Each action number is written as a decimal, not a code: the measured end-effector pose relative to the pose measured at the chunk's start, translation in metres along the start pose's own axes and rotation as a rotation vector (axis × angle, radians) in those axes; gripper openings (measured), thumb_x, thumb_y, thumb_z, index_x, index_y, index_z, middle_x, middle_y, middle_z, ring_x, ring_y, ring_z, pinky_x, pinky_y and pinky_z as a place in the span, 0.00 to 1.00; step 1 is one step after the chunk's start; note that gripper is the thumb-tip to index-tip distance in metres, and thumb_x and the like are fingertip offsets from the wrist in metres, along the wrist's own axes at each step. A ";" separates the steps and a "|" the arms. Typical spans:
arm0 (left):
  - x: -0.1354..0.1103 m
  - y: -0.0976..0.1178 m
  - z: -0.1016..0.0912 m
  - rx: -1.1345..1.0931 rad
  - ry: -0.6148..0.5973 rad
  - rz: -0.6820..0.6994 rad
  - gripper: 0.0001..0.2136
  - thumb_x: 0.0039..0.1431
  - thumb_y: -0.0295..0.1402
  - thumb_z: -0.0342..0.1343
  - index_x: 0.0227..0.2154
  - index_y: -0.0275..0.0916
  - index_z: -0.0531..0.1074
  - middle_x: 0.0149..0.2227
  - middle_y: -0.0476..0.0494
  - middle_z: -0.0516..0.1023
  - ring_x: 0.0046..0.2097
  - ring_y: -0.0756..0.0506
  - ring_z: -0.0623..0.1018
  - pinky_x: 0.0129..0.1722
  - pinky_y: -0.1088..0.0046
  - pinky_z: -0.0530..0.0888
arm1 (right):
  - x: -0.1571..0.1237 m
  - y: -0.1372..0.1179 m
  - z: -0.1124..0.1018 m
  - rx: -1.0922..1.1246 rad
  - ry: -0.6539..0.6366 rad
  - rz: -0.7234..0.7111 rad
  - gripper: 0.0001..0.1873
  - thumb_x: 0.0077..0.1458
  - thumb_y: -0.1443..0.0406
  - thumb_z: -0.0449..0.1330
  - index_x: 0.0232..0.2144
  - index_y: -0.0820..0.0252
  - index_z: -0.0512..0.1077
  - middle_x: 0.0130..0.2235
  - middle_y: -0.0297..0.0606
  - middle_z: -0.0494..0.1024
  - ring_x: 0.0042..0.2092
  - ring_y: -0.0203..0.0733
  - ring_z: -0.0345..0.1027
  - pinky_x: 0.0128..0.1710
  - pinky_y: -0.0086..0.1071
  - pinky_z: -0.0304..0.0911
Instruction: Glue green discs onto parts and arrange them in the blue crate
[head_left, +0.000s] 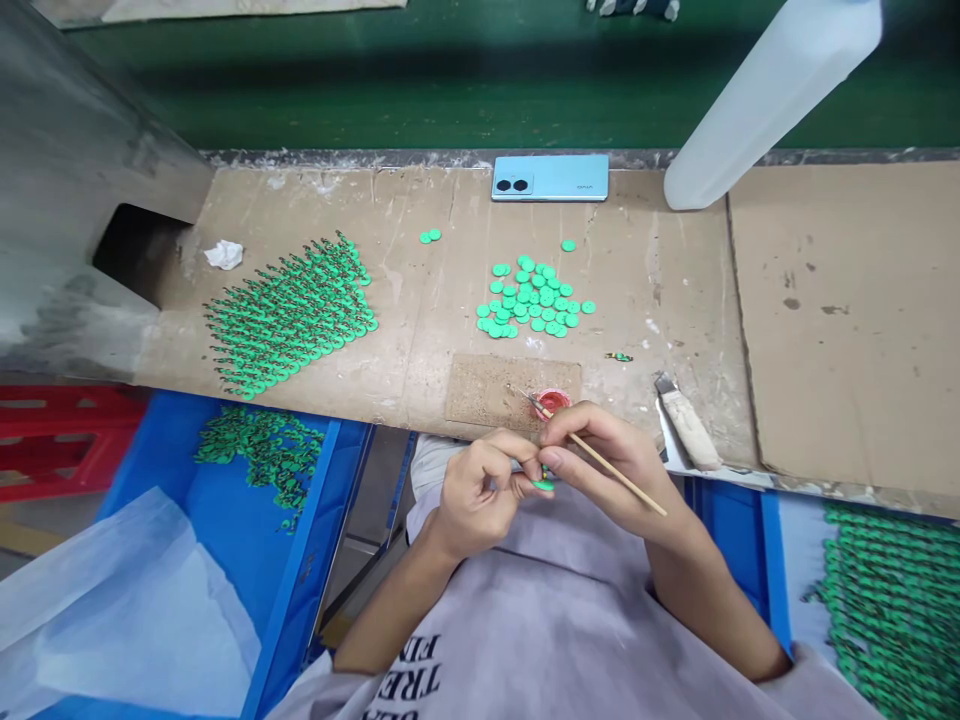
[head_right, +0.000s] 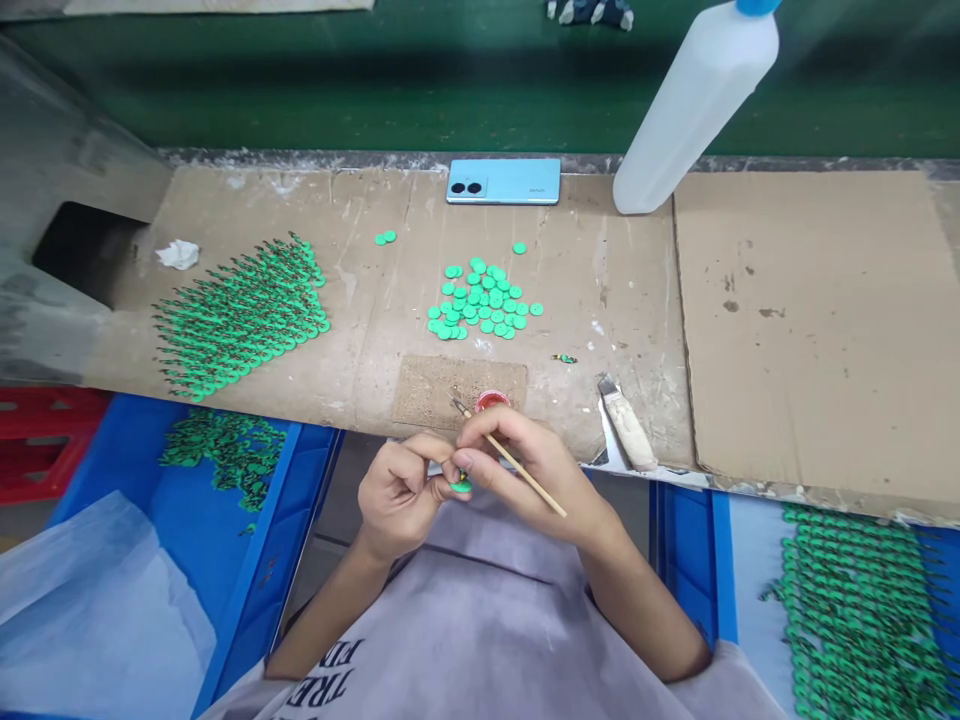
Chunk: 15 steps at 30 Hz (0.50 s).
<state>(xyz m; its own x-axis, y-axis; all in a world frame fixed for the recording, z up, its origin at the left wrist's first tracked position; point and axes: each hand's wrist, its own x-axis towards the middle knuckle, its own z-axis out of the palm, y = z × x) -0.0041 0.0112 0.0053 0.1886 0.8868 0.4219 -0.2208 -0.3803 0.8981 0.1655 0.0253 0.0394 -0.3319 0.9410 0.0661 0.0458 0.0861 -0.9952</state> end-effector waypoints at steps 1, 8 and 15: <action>0.000 0.000 0.000 0.002 0.001 0.004 0.17 0.58 0.16 0.58 0.29 0.41 0.55 0.34 0.52 0.74 0.35 0.53 0.76 0.35 0.78 0.77 | 0.000 0.000 0.000 -0.001 -0.002 -0.003 0.03 0.63 0.64 0.61 0.36 0.55 0.70 0.31 0.31 0.74 0.30 0.33 0.68 0.29 0.26 0.64; 0.001 0.002 0.002 0.030 0.031 0.018 0.17 0.58 0.19 0.61 0.30 0.41 0.56 0.33 0.52 0.75 0.35 0.52 0.77 0.35 0.77 0.77 | -0.002 0.001 0.001 -0.034 0.022 0.004 0.05 0.64 0.61 0.59 0.37 0.55 0.70 0.31 0.33 0.75 0.30 0.35 0.68 0.30 0.29 0.66; 0.000 0.002 -0.002 0.057 -0.008 -0.007 0.13 0.60 0.22 0.60 0.33 0.42 0.60 0.33 0.51 0.74 0.35 0.52 0.77 0.34 0.77 0.77 | -0.005 0.004 -0.001 -0.044 0.002 -0.007 0.03 0.64 0.62 0.59 0.37 0.54 0.71 0.31 0.32 0.75 0.29 0.34 0.68 0.28 0.26 0.65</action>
<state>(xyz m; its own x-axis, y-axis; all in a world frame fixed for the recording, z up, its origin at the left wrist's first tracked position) -0.0062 0.0109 0.0065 0.1974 0.8875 0.4164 -0.1649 -0.3887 0.9065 0.1678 0.0216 0.0355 -0.3306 0.9409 0.0734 0.0853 0.1072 -0.9906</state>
